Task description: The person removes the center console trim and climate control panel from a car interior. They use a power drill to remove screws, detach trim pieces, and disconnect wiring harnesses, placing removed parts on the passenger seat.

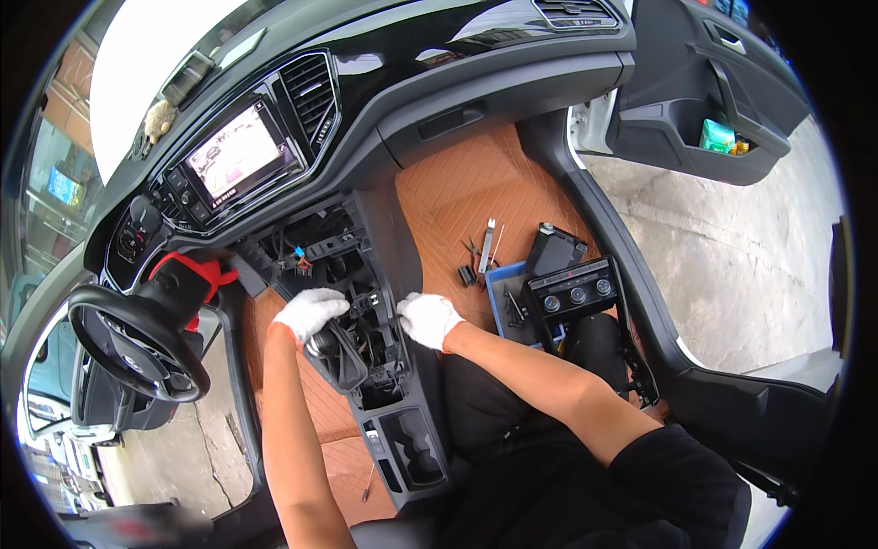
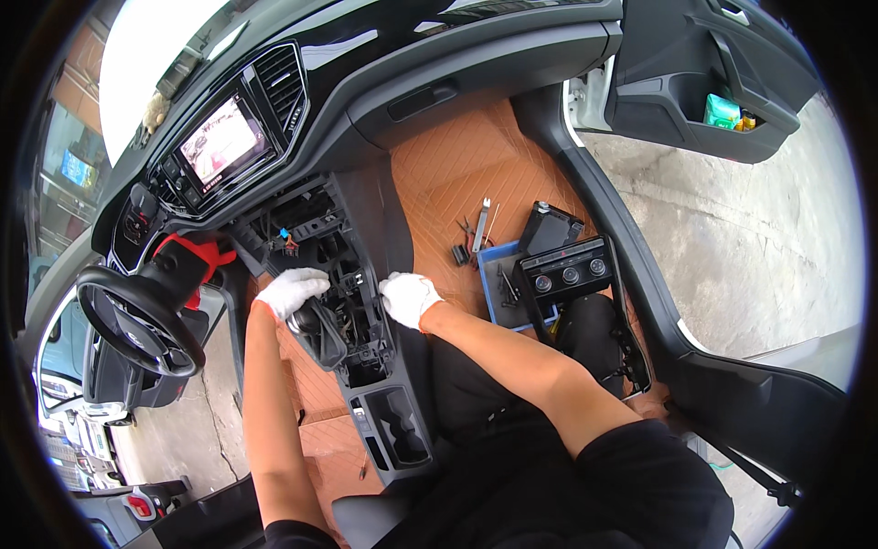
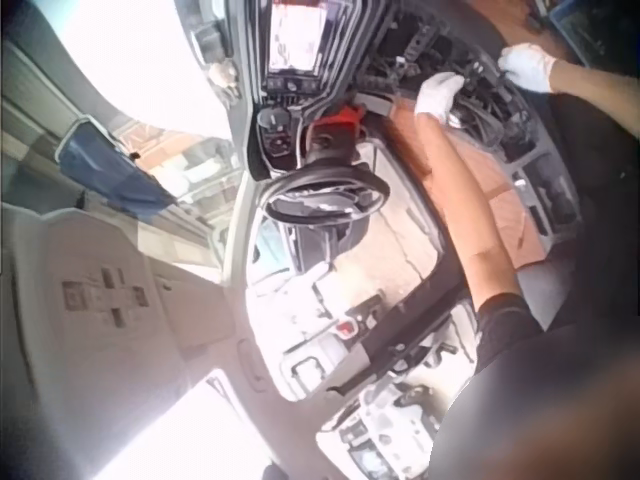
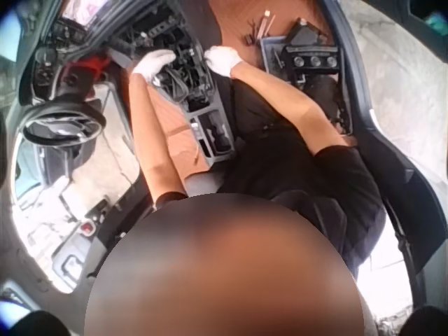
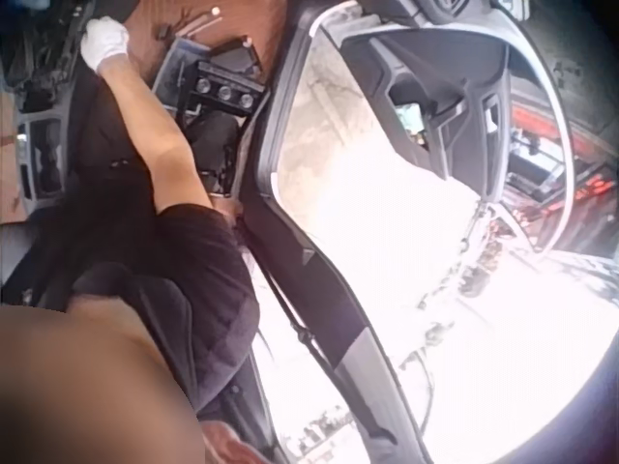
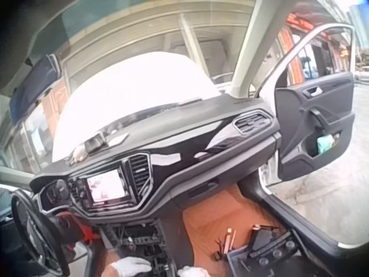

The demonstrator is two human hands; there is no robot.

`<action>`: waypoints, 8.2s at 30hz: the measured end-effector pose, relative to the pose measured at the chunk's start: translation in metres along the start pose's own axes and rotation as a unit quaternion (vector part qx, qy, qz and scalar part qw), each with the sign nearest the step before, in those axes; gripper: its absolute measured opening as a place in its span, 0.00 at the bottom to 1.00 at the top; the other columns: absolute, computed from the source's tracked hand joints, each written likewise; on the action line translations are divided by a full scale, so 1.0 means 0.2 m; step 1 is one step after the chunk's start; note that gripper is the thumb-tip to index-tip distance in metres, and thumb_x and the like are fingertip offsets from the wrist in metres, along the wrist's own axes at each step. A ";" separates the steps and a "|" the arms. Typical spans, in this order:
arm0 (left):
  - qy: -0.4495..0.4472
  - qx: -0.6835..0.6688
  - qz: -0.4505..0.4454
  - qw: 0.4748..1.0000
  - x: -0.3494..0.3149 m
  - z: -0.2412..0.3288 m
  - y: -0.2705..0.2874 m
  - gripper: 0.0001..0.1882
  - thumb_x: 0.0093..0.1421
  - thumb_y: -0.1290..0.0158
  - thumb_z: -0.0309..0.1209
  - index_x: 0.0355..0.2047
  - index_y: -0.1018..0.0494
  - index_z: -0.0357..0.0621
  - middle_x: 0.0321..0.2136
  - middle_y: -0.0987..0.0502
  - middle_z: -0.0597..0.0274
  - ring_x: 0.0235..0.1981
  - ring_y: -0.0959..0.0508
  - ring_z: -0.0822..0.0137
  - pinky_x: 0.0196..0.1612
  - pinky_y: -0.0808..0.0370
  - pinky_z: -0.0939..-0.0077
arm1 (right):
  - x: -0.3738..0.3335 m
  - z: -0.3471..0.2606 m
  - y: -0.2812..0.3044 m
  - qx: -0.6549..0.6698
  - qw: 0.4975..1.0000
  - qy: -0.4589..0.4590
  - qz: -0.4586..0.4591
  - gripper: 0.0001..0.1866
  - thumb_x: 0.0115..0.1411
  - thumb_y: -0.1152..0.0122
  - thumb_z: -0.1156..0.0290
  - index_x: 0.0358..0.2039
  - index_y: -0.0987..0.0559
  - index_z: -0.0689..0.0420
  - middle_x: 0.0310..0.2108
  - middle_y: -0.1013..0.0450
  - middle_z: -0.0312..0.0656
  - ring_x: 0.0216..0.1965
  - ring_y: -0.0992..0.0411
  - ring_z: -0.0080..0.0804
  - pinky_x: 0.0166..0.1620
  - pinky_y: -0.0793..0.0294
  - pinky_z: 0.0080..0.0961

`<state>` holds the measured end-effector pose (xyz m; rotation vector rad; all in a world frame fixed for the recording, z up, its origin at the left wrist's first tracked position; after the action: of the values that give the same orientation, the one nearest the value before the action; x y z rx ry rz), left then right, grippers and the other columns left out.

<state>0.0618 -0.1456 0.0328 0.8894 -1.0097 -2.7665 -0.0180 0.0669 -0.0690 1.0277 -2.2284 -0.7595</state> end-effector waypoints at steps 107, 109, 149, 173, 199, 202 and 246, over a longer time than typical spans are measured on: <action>-0.022 -0.217 0.255 0.942 0.40 -0.42 0.05 0.16 0.72 0.44 0.25 0.55 0.27 0.25 0.47 0.15 0.48 0.41 0.13 0.64 0.45 0.11 0.71 | -0.11 -0.18 -0.08 0.006 0.975 0.192 0.110 0.08 0.62 0.36 0.66 0.32 0.16 0.57 0.34 0.24 0.43 0.41 0.23 0.44 0.48 0.21 0.36; -0.019 -0.257 0.235 0.937 0.42 -0.41 0.05 0.18 0.71 0.42 0.28 0.55 0.26 0.26 0.46 0.15 0.47 0.43 0.13 0.61 0.47 0.13 0.67 | -0.12 -0.05 -0.03 0.344 0.923 0.020 0.170 0.10 0.66 0.36 0.65 0.34 0.16 0.58 0.38 0.22 0.47 0.44 0.22 0.47 0.47 0.21 0.41; 0.012 0.513 0.136 0.848 0.92 -0.28 0.04 0.29 0.72 0.53 0.59 0.53 0.17 0.51 0.46 0.15 0.40 0.50 0.17 0.37 0.56 0.21 0.45 | -0.24 -0.29 -0.36 -0.078 0.932 0.331 0.124 0.16 0.46 0.38 0.60 0.34 0.19 0.54 0.36 0.25 0.40 0.41 0.26 0.40 0.47 0.26 0.37; -0.068 -0.074 0.124 0.987 0.68 -0.39 0.12 0.14 0.69 0.43 0.34 0.49 0.23 0.37 0.39 0.19 0.65 0.40 0.20 0.72 0.47 0.25 0.78 | -0.23 -0.32 -0.36 -0.135 0.946 0.287 0.065 0.10 0.54 0.38 0.57 0.29 0.20 0.49 0.32 0.28 0.36 0.40 0.28 0.37 0.48 0.28 0.35; 0.035 -0.148 0.306 0.940 -0.17 -1.13 0.06 0.20 0.67 0.51 0.21 0.57 0.20 0.39 0.37 0.18 0.69 0.32 0.26 0.77 0.36 0.30 0.79 | -1.72 0.65 1.25 -0.290 0.825 -0.472 0.116 0.18 0.54 0.29 0.59 0.36 0.13 0.62 0.43 0.19 0.60 0.49 0.19 0.59 0.52 0.17 0.51; 0.042 -0.202 0.317 0.926 -0.18 -1.05 -0.03 0.19 0.65 0.53 0.19 0.52 0.19 0.41 0.33 0.21 0.71 0.29 0.28 0.78 0.32 0.32 0.79 | -1.92 0.93 1.23 -0.122 0.801 -0.582 -0.073 0.32 0.52 0.26 0.48 0.44 0.13 0.67 0.44 0.17 0.62 0.50 0.18 0.58 0.55 0.19 0.44; -0.336 0.371 0.145 0.854 1.23 0.85 -2.29 0.37 0.55 0.37 0.33 0.66 0.30 0.44 0.66 0.29 0.48 0.69 0.32 0.45 0.72 0.36 0.45 | -2.73 0.78 0.92 0.411 0.635 -0.639 0.138 0.17 0.60 0.34 0.78 0.49 0.20 0.67 0.30 0.18 0.46 0.26 0.18 0.33 0.29 0.16 0.32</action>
<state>-0.1751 0.2486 -0.2634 -0.2955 -2.1773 -2.4096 0.0852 0.6432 -0.1857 0.2984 -4.1069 -0.2057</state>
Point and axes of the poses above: each hand's wrist, its own x-axis towards the middle knuckle, its own y-axis out of the back of the hand, z = x × y, the point moved 6 cm from there along x, towards the middle knuckle
